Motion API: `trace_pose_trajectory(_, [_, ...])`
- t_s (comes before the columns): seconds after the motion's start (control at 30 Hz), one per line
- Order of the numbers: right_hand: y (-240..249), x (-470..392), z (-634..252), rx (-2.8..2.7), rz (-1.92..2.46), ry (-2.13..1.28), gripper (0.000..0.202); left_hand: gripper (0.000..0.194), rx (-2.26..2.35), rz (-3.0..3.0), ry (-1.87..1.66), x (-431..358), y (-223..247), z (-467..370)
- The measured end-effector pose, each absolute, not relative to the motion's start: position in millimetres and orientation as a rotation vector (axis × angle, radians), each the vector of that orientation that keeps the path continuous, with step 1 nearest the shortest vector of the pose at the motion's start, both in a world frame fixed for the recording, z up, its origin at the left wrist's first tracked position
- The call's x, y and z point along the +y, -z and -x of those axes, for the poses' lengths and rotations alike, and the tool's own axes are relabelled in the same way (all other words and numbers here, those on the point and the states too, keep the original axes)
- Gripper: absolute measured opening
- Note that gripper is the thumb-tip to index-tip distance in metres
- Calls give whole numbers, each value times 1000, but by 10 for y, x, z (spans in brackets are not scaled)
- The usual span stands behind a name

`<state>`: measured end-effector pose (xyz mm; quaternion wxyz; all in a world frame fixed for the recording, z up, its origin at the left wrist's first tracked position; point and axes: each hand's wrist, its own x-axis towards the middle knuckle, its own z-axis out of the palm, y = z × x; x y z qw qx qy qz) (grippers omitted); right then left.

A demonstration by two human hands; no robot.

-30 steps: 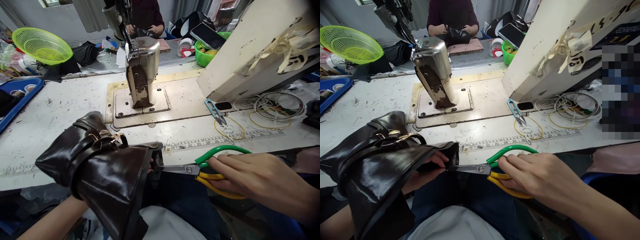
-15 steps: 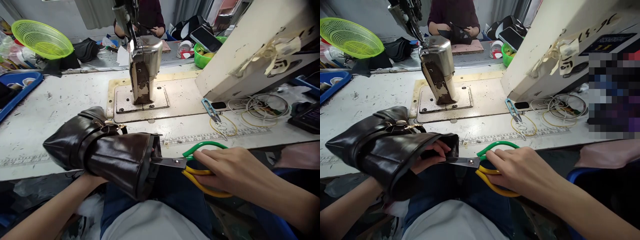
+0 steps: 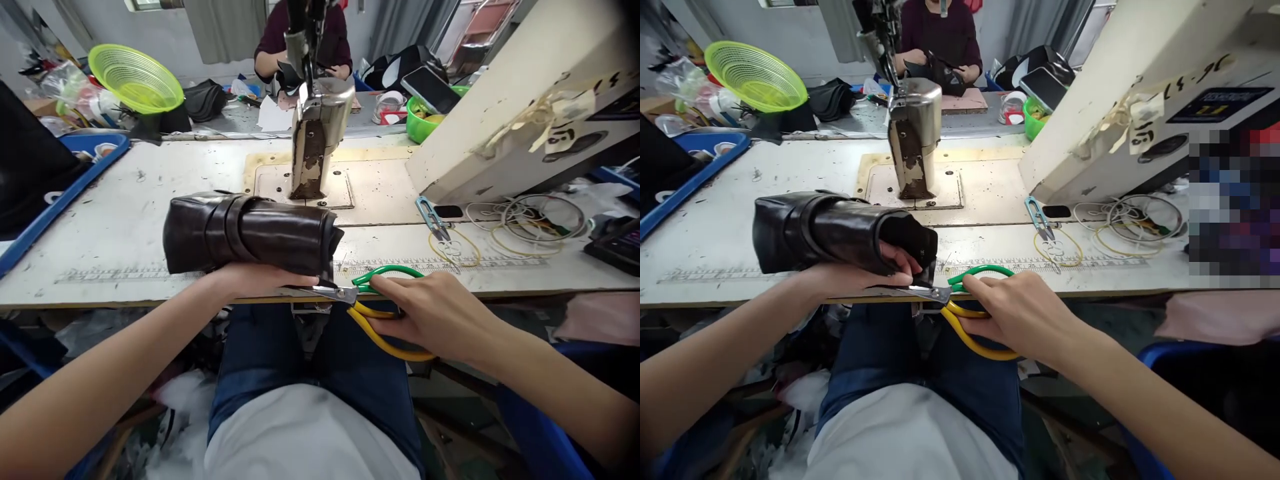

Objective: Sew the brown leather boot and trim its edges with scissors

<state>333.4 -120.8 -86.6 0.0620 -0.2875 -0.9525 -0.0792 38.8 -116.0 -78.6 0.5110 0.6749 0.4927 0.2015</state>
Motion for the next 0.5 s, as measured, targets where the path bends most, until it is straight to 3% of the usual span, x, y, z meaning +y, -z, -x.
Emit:
trace_pose_trajectory(0.27, [812, -1200, -3269, -2878, 828, 317, 28, 19, 1039, -1563, -527, -1195, 564, -504])
trace_pose_trajectory(0.5, [669, -1195, -3083, -2923, 938, 4, 21, 13, 962, -1639, -560, -1200, 441, -597])
